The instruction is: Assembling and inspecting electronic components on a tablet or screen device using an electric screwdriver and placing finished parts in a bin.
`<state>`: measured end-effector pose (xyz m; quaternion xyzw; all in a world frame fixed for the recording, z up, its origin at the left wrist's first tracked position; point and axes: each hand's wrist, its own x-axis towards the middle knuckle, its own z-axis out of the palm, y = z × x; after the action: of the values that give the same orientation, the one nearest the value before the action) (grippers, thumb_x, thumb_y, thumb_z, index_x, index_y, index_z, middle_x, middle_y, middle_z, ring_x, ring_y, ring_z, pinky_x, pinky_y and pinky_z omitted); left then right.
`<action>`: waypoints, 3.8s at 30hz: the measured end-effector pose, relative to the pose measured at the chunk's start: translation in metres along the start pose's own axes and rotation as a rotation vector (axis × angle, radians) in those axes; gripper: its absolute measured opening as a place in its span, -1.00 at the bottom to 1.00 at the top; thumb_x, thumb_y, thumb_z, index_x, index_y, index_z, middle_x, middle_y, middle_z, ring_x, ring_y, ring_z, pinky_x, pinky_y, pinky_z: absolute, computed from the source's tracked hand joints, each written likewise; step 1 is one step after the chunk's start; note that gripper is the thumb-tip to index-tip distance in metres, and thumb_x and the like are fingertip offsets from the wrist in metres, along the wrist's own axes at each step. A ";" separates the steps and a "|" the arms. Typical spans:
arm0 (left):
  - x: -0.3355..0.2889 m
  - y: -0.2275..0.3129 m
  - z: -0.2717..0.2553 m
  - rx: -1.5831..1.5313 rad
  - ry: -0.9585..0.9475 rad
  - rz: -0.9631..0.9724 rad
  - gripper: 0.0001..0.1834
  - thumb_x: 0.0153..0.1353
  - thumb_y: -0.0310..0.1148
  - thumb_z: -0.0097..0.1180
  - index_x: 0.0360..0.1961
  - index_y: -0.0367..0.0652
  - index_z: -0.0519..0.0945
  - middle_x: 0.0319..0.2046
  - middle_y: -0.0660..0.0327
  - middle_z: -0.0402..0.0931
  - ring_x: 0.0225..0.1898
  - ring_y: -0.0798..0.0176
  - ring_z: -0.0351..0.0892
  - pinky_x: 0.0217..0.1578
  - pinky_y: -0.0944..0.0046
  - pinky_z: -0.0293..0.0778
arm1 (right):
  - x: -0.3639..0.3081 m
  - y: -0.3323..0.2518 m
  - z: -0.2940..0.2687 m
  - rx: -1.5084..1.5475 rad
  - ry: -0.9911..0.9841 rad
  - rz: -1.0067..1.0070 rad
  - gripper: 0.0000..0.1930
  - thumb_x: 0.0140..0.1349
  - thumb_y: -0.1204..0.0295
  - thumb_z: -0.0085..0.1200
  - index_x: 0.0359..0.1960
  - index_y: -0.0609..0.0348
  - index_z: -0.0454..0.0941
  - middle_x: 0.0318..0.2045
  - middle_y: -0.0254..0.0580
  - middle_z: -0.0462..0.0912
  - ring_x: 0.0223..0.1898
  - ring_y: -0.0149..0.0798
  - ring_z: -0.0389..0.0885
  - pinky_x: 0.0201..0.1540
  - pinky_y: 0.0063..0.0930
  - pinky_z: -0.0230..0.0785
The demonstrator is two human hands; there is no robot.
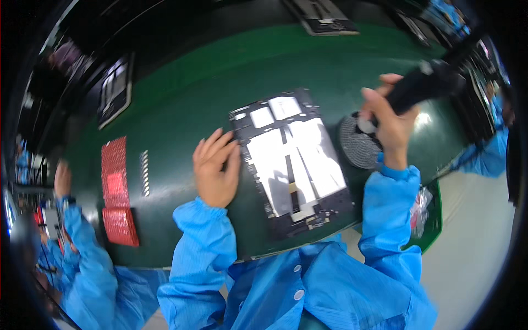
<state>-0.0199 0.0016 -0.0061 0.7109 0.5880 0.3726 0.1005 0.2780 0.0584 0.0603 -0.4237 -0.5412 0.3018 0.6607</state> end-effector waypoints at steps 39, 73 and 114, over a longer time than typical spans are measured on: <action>0.000 0.002 -0.008 -0.045 -0.237 0.105 -0.50 0.03 0.05 0.23 -0.16 -0.13 0.67 0.07 0.13 0.48 0.28 -0.02 0.19 0.28 -0.26 -0.15 | -0.032 -0.012 0.149 0.141 -0.524 -0.161 -0.62 0.02 0.74 0.19 -0.13 0.31 0.33 -0.65 -0.20 0.53 -0.66 -0.42 0.51 -0.57 -0.59 0.38; 0.135 -0.129 -0.026 0.544 -0.137 -0.243 -0.19 0.19 0.05 -0.04 0.37 -0.11 0.05 0.40 -0.11 -0.24 0.40 -0.30 -0.29 0.27 -0.30 -0.06 | -0.052 -0.004 0.071 0.297 -0.287 0.190 -0.62 -0.01 0.70 0.24 -0.15 0.29 0.39 -0.64 -0.30 0.52 -0.68 -0.49 0.45 -0.63 -0.65 0.27; 0.042 -0.061 -0.104 0.086 -0.612 -0.140 -0.59 -0.11 -0.60 0.36 -0.15 -0.24 0.59 -0.32 0.20 0.45 -0.55 0.42 0.41 -0.42 0.39 0.39 | -0.043 0.000 0.056 0.175 -0.251 0.195 -0.73 -0.06 0.57 0.33 -0.37 0.21 0.45 -0.59 -0.46 0.45 -0.54 -0.59 0.36 -0.49 -0.66 0.24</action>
<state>-0.1320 0.0272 0.0489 0.7514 0.5932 0.1082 0.2679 0.2138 0.0348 0.0441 -0.3742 -0.5475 0.4609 0.5897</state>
